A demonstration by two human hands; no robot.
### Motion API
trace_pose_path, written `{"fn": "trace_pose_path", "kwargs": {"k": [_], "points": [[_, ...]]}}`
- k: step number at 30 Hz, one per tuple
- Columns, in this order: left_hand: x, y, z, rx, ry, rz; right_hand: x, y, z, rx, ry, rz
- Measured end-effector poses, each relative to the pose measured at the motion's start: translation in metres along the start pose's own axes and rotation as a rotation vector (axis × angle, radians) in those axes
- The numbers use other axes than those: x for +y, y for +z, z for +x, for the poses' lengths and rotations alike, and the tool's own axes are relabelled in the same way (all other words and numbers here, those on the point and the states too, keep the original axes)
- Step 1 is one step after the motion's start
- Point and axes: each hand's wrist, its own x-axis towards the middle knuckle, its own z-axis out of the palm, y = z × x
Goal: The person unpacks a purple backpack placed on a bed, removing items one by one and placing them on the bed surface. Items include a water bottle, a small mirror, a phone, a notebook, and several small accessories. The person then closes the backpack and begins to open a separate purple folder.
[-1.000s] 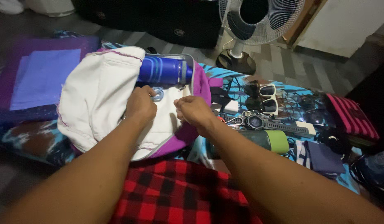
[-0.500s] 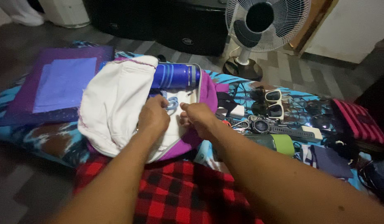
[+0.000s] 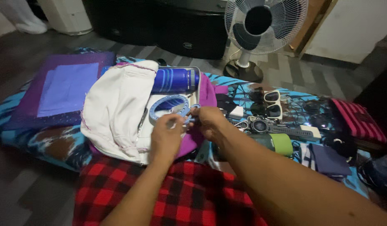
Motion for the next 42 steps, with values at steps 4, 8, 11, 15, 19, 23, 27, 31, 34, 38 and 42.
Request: {"fn": "trace_pose_path", "kwargs": {"k": [4,8,11,15,19,23,27,31,34,38,42], "points": [[-0.008,-0.004,0.012,-0.015,-0.704,-0.559,-0.017,0.0,-0.028,0.056,0.028,-0.085],[-0.015,-0.008,0.026,-0.111,-0.858,-0.905,-0.025,-0.002,-0.066,0.003,0.037,-0.021],[-0.013,-0.002,0.031,-0.171,-0.787,-0.973,-0.033,-0.008,-0.094,0.001,0.02,-0.026],[-0.005,0.014,0.036,-0.231,-0.764,-0.959,-0.044,-0.019,-0.124,-0.043,-0.063,-0.003],[0.009,0.035,0.039,-0.319,-0.691,-0.931,-0.056,-0.039,-0.14,0.055,-0.064,0.005],[0.027,0.06,0.041,-0.427,-0.636,-0.918,-0.066,-0.069,-0.155,0.019,-0.123,0.051],[0.048,0.093,0.041,-0.567,-0.601,-0.889,-0.076,-0.101,-0.172,0.084,-0.163,0.08],[0.074,0.135,0.036,-0.659,-0.616,-0.831,-0.088,-0.13,-0.183,0.207,-0.183,0.147],[0.096,0.163,0.025,-0.76,-0.627,-0.786,-0.095,-0.154,-0.19,0.274,-0.22,0.17],[0.126,0.195,0.001,-0.875,-0.65,-0.817,-0.106,-0.188,-0.197,0.297,-0.278,0.207],[0.147,0.233,-0.02,-0.92,-0.533,-0.688,-0.113,-0.222,-0.203,0.392,-0.307,0.259]]}}
